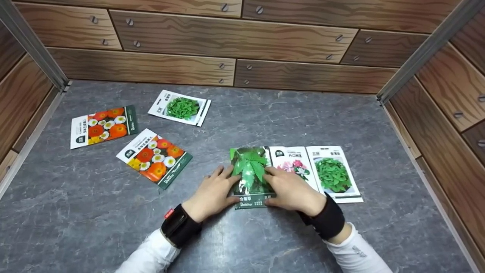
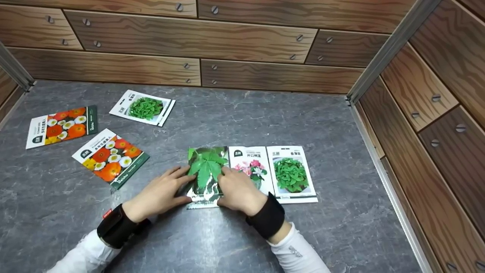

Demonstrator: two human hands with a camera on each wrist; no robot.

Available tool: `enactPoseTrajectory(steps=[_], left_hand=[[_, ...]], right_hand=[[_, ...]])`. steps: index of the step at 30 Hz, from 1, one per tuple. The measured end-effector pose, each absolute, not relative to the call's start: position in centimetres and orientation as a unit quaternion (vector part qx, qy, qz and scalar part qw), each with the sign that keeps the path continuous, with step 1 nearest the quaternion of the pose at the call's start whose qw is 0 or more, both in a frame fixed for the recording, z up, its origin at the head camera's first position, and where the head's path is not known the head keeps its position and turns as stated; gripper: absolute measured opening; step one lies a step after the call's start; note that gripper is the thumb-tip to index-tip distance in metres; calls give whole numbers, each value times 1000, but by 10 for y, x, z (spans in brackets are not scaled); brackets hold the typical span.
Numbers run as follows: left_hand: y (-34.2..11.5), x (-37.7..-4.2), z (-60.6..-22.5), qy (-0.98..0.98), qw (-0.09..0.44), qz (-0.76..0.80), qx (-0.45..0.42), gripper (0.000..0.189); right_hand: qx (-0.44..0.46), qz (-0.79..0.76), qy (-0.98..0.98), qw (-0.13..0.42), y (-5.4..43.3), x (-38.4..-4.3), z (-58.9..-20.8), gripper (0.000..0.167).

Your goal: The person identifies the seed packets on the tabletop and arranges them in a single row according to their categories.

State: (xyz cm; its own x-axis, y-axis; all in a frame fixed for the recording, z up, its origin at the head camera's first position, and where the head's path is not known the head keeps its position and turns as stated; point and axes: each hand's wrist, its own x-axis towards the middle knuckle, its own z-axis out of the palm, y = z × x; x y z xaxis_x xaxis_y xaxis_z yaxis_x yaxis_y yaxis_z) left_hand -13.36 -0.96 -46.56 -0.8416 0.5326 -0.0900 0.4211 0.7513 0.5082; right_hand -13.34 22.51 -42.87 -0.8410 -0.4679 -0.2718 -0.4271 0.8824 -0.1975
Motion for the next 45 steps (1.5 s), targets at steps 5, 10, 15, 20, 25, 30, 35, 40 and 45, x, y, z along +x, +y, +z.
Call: enactPoseTrajectory(steps=[5, 10, 15, 20, 25, 30, 35, 40, 45], left_hand=[[-11, -133, -467, 929, 107, 242, 259, 66], [-11, -133, -467, 929, 109, 242, 256, 66], [-12, -133, -467, 930, 112, 240, 255, 66], [-13, -133, -466, 929, 114, 245, 252, 66], [-13, -134, -465, 928, 109, 266, 239, 65], [-19, -136, -465, 929, 81, 282, 226, 61], [-35, -139, -458, 939, 60, 272, 202, 61], [-59, -141, -452, 943, 11, 277, 184, 58], [-94, -138, -452, 946, -48, 288, 142, 57]], right_hand=[[-240, -62, 956, 156, 224, -133, -428, 75], [-243, -61, 956, 152, 224, -134, -430, 74], [-244, -59, 956, 150, 222, -134, -429, 74], [-245, -60, 957, 145, 223, -134, -428, 75], [-251, -68, 960, 101, 225, -135, -423, 74], [-242, -79, 964, 78, 225, -136, -422, 73], [-246, -90, 963, 67, 222, -136, -425, 70], [-233, -109, 963, 78, 213, -133, -424, 75], [-239, -134, 960, 60, 190, -137, -417, 81]])
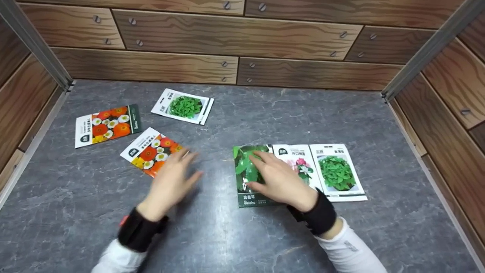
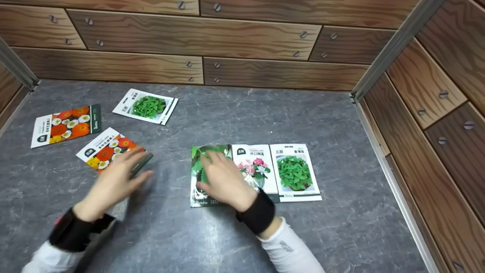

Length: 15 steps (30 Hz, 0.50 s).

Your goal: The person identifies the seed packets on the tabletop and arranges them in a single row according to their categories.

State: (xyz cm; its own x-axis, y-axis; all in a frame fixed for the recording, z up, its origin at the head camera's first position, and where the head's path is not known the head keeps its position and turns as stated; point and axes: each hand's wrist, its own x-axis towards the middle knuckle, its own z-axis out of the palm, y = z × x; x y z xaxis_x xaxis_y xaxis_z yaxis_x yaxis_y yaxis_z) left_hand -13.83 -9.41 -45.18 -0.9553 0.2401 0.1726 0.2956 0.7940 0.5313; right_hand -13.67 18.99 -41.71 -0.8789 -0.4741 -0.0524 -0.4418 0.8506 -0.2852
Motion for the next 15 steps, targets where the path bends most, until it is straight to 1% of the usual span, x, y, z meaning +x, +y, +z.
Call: enactPoseTrajectory(steps=[3, 9, 15], left_hand=[[-115, -134, -452, -950, 55, -292, -101, 57], [-153, -127, -452, -955, 33, -291, -39, 57], [-186, -136, -453, -961, 5, -277, 13, 60]], right_hand=[[-251, -140, 956, 61, 171, -141, -417, 81], [-265, -102, 955, 84, 127, -157, -424, 76], [-281, -46, 951, 121, 85, -176, -434, 73]])
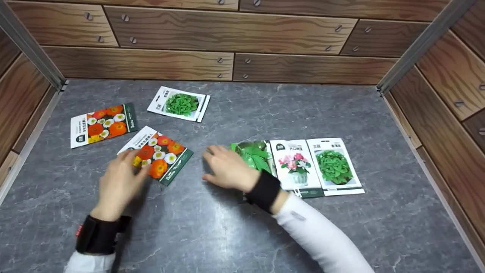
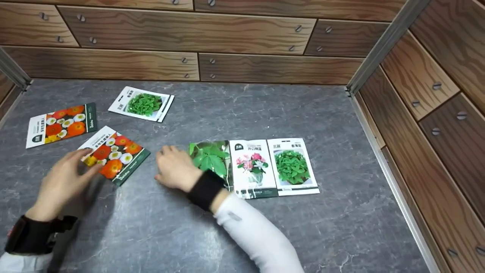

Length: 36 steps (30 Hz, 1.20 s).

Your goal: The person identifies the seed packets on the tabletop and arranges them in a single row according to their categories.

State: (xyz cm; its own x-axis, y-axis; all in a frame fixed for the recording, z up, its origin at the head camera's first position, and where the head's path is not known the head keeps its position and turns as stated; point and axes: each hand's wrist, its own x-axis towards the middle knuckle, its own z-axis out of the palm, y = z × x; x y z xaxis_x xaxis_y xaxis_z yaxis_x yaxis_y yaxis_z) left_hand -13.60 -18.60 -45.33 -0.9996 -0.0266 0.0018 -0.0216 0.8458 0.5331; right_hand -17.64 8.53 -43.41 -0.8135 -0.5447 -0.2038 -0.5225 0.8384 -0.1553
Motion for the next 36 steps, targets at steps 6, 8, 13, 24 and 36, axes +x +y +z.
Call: enactPoseTrajectory(steps=[6, 8, 13, 24, 36], left_hand=[[-206, -145, -461, -960, -16, -273, 60, 63], [-208, -147, -465, -960, -25, -272, 68, 64], [-208, -149, -469, -963, -46, -257, 74, 63], [-194, -143, -463, -975, -61, -204, 66, 56], [-189, -145, -465, -968, -81, -230, 60, 65]], right_hand=[[-282, -42, 951, 121, 55, -201, -436, 67], [-276, -55, 952, 125, 48, -208, -437, 67], [-259, -85, 953, 134, 32, -217, -442, 72], [-256, -82, 955, 127, 13, -214, -453, 76], [-247, -125, 956, 99, 8, -204, -453, 73]])
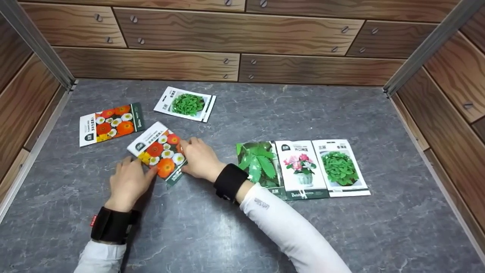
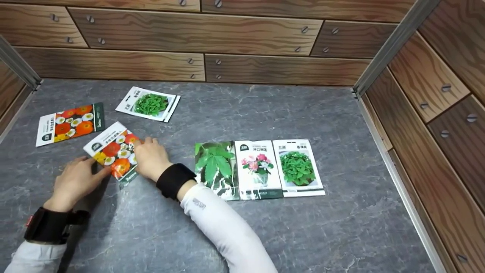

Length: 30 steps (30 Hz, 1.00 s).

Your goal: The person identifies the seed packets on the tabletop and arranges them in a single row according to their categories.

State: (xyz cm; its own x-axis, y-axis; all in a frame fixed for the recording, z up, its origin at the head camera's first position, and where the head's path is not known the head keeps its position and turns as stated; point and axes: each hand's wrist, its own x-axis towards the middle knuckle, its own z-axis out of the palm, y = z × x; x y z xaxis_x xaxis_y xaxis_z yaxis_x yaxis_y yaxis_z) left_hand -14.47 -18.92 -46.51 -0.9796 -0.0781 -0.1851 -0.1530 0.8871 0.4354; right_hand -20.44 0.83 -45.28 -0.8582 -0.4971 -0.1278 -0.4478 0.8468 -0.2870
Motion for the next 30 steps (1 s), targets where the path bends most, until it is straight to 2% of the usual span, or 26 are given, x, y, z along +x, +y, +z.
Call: enactPoseTrajectory(steps=[3, 5, 8, 12, 20, 25, 30], left_hand=[[-186, -146, -462, 957, 67, 274, -67, 70], [-183, -147, -459, 947, 38, 312, -64, 72], [-176, -145, -454, 929, -17, 366, -45, 71], [-166, -144, -447, 906, -51, 418, -25, 71], [-144, -136, -442, 876, -61, 479, -15, 72], [-124, -133, -454, 865, -77, 496, 12, 69], [-115, -129, -456, 861, -21, 508, 10, 69]], right_hand=[[-201, -176, 956, 119, 10, -204, -449, 86], [-174, -222, 951, 130, 11, -202, -445, 91], [-151, -276, 940, 135, 17, -197, -439, 98], [-143, -323, 927, 127, 32, -188, -429, 104], [-176, -338, 921, 78, 66, -164, -420, 115], [-208, -300, 930, 50, 91, -149, -420, 113], [-222, -257, 939, 47, 106, -141, -420, 107]])
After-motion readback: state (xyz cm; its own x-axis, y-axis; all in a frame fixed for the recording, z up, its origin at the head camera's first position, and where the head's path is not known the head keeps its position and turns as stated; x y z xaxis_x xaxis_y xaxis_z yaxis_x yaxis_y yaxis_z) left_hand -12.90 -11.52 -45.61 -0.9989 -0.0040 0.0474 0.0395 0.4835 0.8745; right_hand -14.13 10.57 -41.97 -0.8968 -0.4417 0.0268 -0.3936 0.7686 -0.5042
